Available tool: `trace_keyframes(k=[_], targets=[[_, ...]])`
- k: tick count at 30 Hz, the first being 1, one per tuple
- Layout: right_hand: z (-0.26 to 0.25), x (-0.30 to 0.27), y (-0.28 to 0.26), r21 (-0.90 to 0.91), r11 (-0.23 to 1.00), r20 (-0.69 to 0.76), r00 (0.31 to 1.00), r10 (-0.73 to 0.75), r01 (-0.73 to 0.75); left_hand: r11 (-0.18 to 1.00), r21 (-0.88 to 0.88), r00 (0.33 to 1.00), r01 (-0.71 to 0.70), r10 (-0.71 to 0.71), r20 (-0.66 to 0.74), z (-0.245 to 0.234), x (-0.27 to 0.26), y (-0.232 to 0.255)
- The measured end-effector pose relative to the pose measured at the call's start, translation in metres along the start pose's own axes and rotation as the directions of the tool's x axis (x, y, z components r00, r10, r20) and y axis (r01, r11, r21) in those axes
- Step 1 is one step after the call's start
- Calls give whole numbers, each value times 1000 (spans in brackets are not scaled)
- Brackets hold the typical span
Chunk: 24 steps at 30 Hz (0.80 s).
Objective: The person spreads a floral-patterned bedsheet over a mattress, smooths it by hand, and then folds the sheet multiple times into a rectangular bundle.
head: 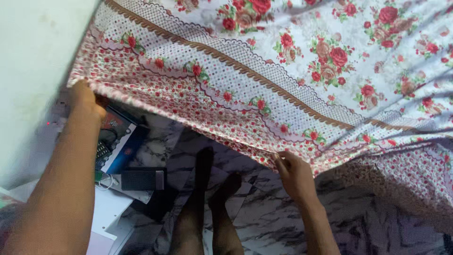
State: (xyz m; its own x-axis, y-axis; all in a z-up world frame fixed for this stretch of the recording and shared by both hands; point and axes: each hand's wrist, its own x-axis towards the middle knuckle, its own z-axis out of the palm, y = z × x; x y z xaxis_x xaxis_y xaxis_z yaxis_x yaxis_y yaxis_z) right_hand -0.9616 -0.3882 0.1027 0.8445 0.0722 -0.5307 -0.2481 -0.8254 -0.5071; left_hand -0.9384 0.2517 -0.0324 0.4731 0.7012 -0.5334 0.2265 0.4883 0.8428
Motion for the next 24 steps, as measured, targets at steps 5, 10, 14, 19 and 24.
trace_keyframes(k=[5,10,14,19,24], targets=[[20,-2,23,228,966,5,992,-129,124,911,306,960,276,-278,-36,14,8,-25],[21,-5,58,605,795,-286,945,161,47,921,386,947,-47,-82,310,58,-77,-82],[16,5,130,887,447,-327,842,430,116,895,401,856,194,-354,378,121,-197,-117],[-6,32,232,970,102,-232,719,655,220,812,532,660,240,-538,525,204,-323,-162],[-21,65,301,939,-254,12,714,700,233,749,599,477,282,-652,590,266,-398,-215]])
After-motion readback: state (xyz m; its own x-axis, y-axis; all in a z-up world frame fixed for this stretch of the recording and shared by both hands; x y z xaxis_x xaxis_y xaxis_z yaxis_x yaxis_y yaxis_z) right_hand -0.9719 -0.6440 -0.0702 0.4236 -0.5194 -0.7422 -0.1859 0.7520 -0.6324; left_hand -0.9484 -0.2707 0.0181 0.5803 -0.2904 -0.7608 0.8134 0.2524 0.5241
